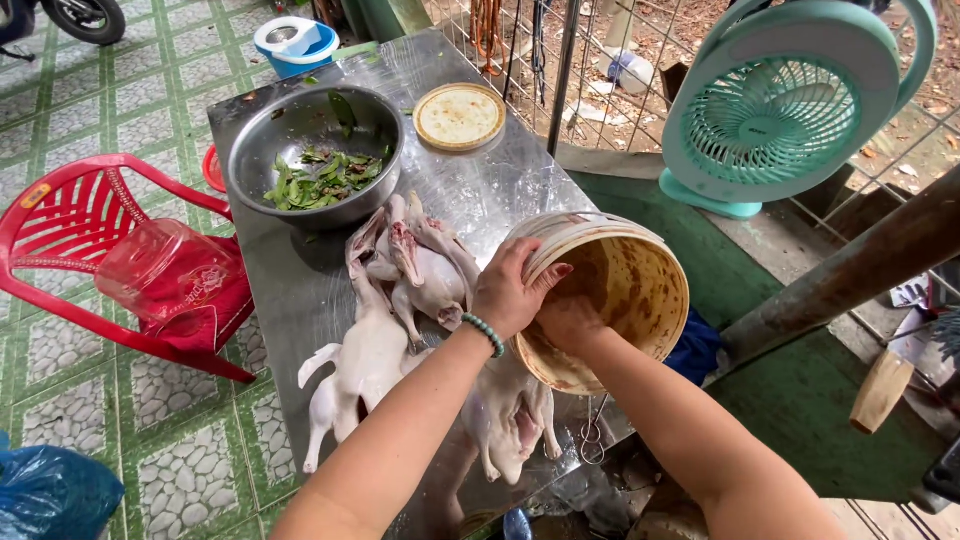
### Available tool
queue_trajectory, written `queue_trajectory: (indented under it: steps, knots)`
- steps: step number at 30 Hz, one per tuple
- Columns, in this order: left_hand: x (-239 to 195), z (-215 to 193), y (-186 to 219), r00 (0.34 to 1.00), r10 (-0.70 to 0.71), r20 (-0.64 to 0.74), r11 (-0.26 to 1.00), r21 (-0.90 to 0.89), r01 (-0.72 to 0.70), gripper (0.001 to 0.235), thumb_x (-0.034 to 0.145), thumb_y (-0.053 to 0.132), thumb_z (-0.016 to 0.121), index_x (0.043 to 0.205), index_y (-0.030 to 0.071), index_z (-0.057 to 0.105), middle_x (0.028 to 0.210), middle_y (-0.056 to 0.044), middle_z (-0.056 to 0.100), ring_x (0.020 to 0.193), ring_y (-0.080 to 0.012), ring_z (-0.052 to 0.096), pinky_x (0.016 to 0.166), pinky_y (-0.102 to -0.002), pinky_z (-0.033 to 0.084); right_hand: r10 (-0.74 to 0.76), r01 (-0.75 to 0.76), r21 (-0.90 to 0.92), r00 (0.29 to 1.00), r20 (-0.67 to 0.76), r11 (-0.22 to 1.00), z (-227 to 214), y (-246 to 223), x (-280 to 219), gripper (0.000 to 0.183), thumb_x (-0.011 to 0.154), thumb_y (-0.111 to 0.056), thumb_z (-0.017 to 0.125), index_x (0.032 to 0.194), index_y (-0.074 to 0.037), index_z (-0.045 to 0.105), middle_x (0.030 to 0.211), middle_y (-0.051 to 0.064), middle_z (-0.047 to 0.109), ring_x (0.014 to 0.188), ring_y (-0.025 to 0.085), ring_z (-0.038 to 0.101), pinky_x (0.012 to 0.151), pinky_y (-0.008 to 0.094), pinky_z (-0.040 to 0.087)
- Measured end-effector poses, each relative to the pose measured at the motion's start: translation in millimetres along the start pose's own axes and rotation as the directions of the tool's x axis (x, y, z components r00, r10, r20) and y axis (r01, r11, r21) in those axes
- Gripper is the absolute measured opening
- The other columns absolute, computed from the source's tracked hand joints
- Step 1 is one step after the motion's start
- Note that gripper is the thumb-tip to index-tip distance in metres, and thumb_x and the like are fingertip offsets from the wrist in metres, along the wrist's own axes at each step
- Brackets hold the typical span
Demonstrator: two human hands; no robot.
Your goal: Stuffing and stitching whole raw poultry on a steel table.
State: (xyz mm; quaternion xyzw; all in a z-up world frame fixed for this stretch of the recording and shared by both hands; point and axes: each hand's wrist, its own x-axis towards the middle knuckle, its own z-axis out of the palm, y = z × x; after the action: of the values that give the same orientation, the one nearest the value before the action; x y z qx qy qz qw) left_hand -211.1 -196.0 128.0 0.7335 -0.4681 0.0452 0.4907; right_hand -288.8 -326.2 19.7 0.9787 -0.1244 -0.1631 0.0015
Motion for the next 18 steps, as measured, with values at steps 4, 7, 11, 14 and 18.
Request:
queue_trajectory:
  steps: [4,7,11,14,18]
  knots:
    - [0.9,4.0,-3.8,0.999,-0.04,0.014,0.999,-0.008,0.04,0.054,0.09,0.048,0.074,0.121,0.006,0.063,0.115,-0.017,0.068,0.105,-0.0354,0.068,0.09,-0.042,0.055,0.015,-0.013,0.068,0.999,-0.034,0.998,0.6,3.6,-1.3,0.041,0.102,-0.038,0.043,0.14,-0.03,0.058,0.147,0.012,0.053,0.125,0.033,0.06,0.102,0.05,0.047]
    - [0.5,3.0,-4.2,0.998,-0.059,-0.01,0.998,0.014,0.059,0.053,0.09,0.048,0.074,0.121,0.006,0.063,0.113,-0.017,0.068,0.103,-0.0361,0.067,0.089,-0.043,0.055,-0.036,0.037,-0.049,0.999,0.024,0.998,1.9,8.0,0.7,0.045,0.1,-0.041,0.045,0.144,-0.029,0.049,0.149,0.016,0.044,0.131,0.036,0.05,0.104,0.053,0.039]
    - [2.5,-0.3,-7.0,0.994,-0.107,-0.027,0.994,0.026,0.107,0.052,0.089,0.048,0.075,0.12,0.007,0.063,0.11,-0.017,0.069,0.101,-0.0358,0.068,0.087,-0.043,0.055,-0.107,0.113,-0.112,0.993,0.057,0.987,-38.9,17.5,-10.2,0.053,0.097,-0.025,0.046,0.148,-0.037,0.043,0.164,0.009,0.033,0.126,0.033,0.062,0.103,0.047,0.05]
    - [3.9,2.2,-6.6,0.991,-0.134,-0.025,0.991,0.013,0.134,0.053,0.089,0.048,0.075,0.12,0.008,0.064,0.11,-0.016,0.069,0.101,-0.0351,0.068,0.087,-0.043,0.055,-0.102,0.095,-0.068,0.989,-0.108,0.993,-26.9,41.5,0.1,0.063,0.093,-0.02,0.049,0.153,-0.035,0.038,0.162,0.014,0.032,0.122,0.038,0.062,0.098,0.049,0.049]
    - [5.1,11.1,-0.4,0.993,-0.109,-0.035,0.994,-0.014,0.108,0.053,0.088,0.049,0.076,0.119,0.007,0.063,0.112,-0.016,0.068,0.102,-0.0351,0.068,0.087,-0.043,0.055,0.061,-0.081,0.091,0.977,0.206,0.993,-52.4,20.6,-18.2,0.055,0.105,-0.022,0.046,0.159,-0.029,0.038,0.13,0.019,0.069,0.117,0.034,0.068,0.103,0.046,0.051]
